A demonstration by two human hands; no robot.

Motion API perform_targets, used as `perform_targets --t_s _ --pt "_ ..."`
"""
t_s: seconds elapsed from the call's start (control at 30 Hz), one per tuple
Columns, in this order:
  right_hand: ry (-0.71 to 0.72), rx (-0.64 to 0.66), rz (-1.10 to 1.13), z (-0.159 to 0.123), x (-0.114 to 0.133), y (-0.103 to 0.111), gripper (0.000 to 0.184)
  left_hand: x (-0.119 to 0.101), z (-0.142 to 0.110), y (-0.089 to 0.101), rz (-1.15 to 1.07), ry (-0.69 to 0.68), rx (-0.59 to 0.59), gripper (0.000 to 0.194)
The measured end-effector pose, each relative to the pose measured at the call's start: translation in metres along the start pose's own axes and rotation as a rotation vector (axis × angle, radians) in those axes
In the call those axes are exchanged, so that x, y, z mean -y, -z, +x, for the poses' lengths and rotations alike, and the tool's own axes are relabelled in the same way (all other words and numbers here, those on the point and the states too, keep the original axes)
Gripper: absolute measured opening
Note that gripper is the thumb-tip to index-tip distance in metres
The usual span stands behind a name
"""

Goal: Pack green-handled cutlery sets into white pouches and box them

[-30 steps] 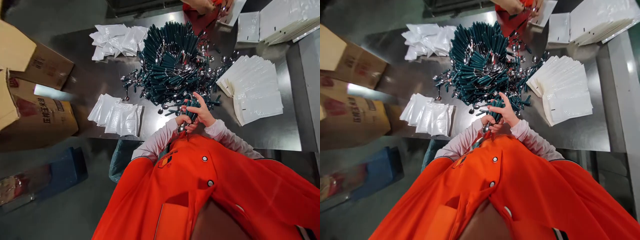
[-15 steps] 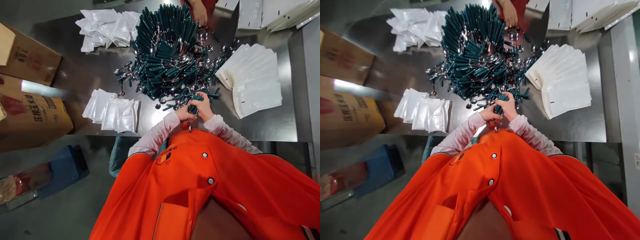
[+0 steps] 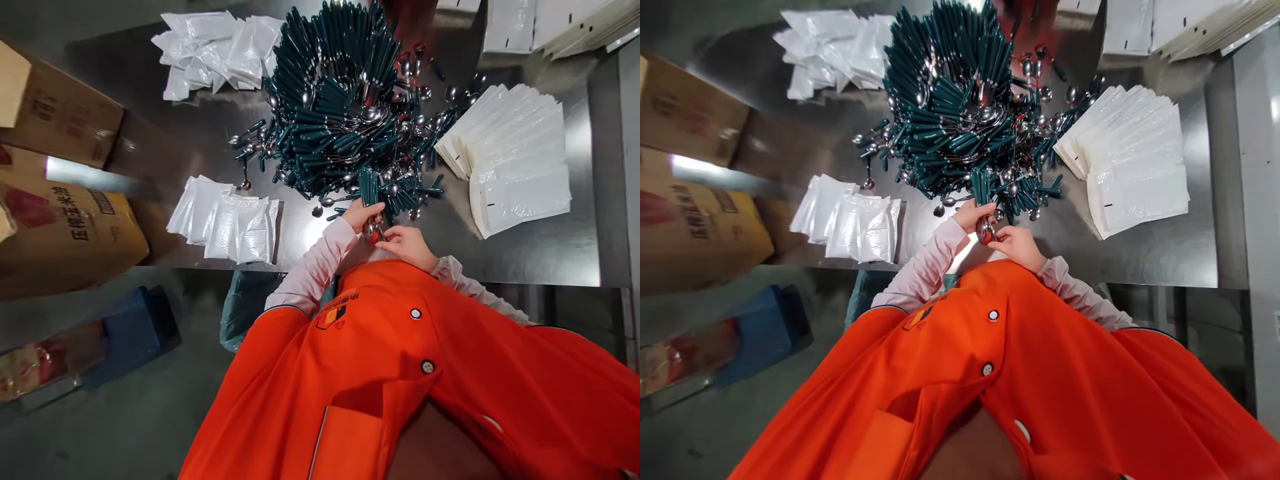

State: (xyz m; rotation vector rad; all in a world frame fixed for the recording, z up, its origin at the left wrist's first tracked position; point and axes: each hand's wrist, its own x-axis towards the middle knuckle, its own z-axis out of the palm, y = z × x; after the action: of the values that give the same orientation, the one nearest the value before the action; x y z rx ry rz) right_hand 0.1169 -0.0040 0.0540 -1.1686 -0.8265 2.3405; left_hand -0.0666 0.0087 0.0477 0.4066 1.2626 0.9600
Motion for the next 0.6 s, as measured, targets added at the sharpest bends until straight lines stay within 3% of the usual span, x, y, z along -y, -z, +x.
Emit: perform_targets --t_s 0.13,0.27,0.37,0.43,0.5,0.6 --pt "-0.009 0.012 -0.042 -0.006 -0.005 -0.005 0.018 -0.006 -0.005 -0.007 -0.116 -0.035 0.014 0.04" --pt "0.007 0.031 -0.043 -0.005 0.008 -0.004 0.028 -0.004 -0.014 -0.008 -0.058 0.014 0.159 0.039" --pt "0.053 0.033 -0.031 0.002 0.026 0.001 0.036 0.001 -0.016 -0.006 0.009 -0.049 0.248 0.038" --pt "0.124 0.017 -0.011 0.015 0.033 0.002 0.059 0.006 -0.013 -0.007 0.148 -0.056 0.245 0.035" --pt "0.275 -0.08 0.009 0.034 0.031 0.001 0.077 0.011 -0.01 -0.012 0.398 -0.068 0.158 0.037" --pt "0.5 -0.36 0.004 0.065 0.009 -0.005 0.073 0.019 -0.008 -0.025 0.937 -0.101 -0.048 0.059"
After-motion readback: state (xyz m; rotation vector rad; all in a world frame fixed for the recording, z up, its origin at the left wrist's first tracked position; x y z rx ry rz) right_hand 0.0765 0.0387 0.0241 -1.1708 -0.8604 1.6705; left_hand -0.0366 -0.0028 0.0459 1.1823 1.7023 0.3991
